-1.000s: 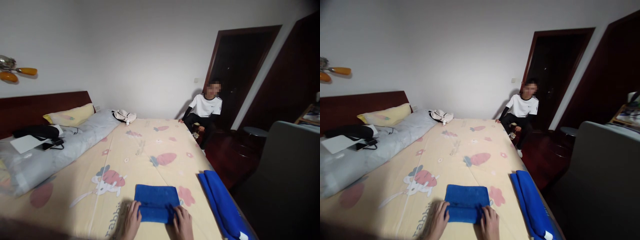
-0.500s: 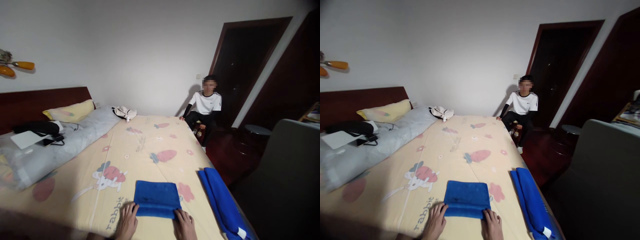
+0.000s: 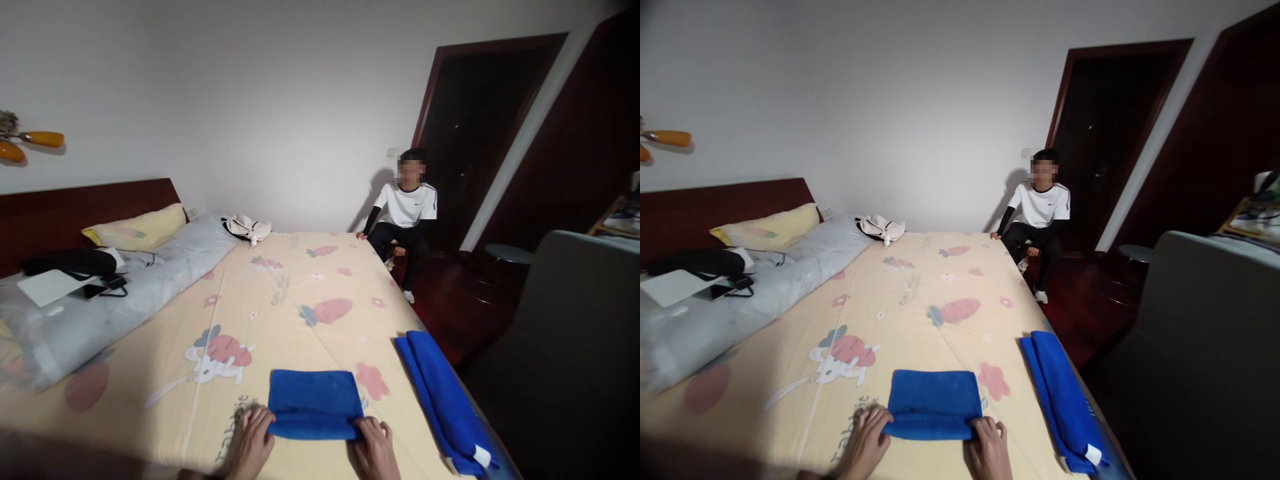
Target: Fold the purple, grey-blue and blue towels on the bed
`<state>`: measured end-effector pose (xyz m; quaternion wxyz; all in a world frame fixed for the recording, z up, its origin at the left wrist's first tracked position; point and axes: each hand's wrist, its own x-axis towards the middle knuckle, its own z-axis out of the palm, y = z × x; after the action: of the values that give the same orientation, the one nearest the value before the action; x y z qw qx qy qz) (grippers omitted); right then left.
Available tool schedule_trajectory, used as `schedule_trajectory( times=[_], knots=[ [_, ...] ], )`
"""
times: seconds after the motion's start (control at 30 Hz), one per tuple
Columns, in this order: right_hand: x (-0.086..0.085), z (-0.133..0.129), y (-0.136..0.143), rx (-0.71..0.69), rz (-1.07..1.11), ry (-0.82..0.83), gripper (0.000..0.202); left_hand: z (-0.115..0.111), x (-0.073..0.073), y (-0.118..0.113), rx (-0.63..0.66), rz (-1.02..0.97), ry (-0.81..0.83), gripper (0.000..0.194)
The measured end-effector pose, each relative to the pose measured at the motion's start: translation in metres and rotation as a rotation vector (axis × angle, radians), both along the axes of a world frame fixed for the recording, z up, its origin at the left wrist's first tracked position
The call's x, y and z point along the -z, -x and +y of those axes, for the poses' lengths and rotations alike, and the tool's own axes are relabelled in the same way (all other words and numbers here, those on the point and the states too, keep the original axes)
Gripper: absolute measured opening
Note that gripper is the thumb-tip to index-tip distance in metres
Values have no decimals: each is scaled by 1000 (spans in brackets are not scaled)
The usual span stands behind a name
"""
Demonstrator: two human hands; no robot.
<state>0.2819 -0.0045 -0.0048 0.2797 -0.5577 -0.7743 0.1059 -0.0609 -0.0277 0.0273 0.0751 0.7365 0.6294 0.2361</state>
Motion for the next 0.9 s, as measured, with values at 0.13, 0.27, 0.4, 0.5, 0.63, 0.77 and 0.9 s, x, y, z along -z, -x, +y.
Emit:
schedule_trajectory(
  times=[0.13,0.27,0.4,0.5,0.63,0.77,0.9],
  knots=[
    [-11,-10,-5,12,119,173,18,-8,2,11,-57,-282,80,30],
    [-1,-4,-4,54,233,222,36,-1,20,15,-112,-473,106,27],
    [17,5,1,163,185,112,38,8,33,9,-246,-414,33,26],
    [24,4,6,208,135,-18,37,9,30,-2,-311,-241,-80,32],
    [20,-4,20,158,88,-111,38,3,13,-28,-249,-77,-149,40],
    [4,-14,56,-134,49,-65,37,-3,12,-69,25,-37,-49,45],
    [-3,-17,84,-275,9,1,41,-5,38,-90,123,75,126,57]
  ],
)
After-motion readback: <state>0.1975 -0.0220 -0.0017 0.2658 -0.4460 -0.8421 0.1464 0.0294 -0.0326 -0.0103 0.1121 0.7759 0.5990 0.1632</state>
